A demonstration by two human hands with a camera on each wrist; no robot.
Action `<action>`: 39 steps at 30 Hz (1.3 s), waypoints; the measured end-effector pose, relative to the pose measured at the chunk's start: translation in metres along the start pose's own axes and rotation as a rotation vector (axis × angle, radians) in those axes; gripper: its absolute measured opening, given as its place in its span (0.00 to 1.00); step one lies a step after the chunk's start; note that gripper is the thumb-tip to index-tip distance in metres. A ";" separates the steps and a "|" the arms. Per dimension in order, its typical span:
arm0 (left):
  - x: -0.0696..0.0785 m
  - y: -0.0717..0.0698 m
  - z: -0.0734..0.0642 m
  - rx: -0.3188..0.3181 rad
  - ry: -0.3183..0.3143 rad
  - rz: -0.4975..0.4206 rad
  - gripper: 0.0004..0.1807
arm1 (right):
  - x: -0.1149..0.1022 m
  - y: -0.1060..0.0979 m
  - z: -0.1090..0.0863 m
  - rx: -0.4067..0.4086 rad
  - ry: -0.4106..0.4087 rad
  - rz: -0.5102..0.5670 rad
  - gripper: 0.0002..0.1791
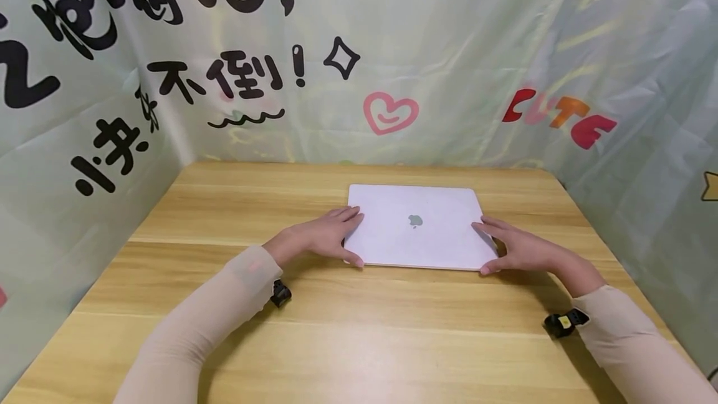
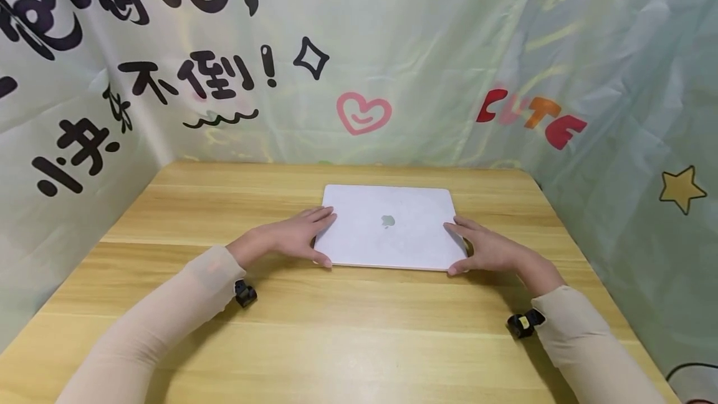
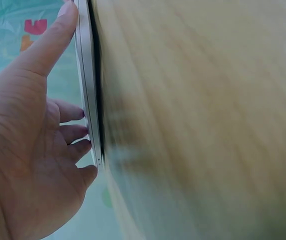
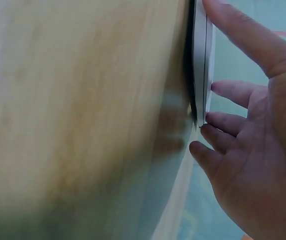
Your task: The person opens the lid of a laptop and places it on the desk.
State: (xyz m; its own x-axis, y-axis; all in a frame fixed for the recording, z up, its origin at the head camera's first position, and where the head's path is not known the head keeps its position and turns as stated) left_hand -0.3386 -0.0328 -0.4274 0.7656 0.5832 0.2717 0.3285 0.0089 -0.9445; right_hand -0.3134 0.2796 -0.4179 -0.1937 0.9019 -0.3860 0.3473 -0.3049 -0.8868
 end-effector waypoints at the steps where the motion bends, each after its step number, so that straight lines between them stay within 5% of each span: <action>1: -0.001 0.000 0.000 -0.006 -0.006 -0.005 0.65 | 0.000 0.000 0.000 -0.004 0.001 -0.001 0.61; 24: -0.008 0.004 -0.017 -0.026 -0.036 -0.059 0.64 | -0.018 0.006 0.000 0.022 -0.030 -0.057 0.62; 39: -0.008 0.009 -0.048 -0.052 -0.011 0.054 0.64 | -0.057 0.018 -0.014 0.055 -0.169 -0.302 0.56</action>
State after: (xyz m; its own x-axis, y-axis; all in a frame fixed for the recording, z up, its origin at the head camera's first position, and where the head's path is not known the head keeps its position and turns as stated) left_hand -0.3148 -0.0765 -0.4291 0.7769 0.5907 0.2181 0.3150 -0.0646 -0.9469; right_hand -0.2828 0.2271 -0.4087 -0.4309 0.8920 -0.1366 0.2025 -0.0519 -0.9779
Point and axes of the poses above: each hand's wrist, its own z-axis towards the middle knuckle, its own y-axis out of the palm, x = y × z, the point moved 10 cm from there along z, towards the middle knuckle, and after that the axes turned 10 degrees about y, right-handed, at the moved point
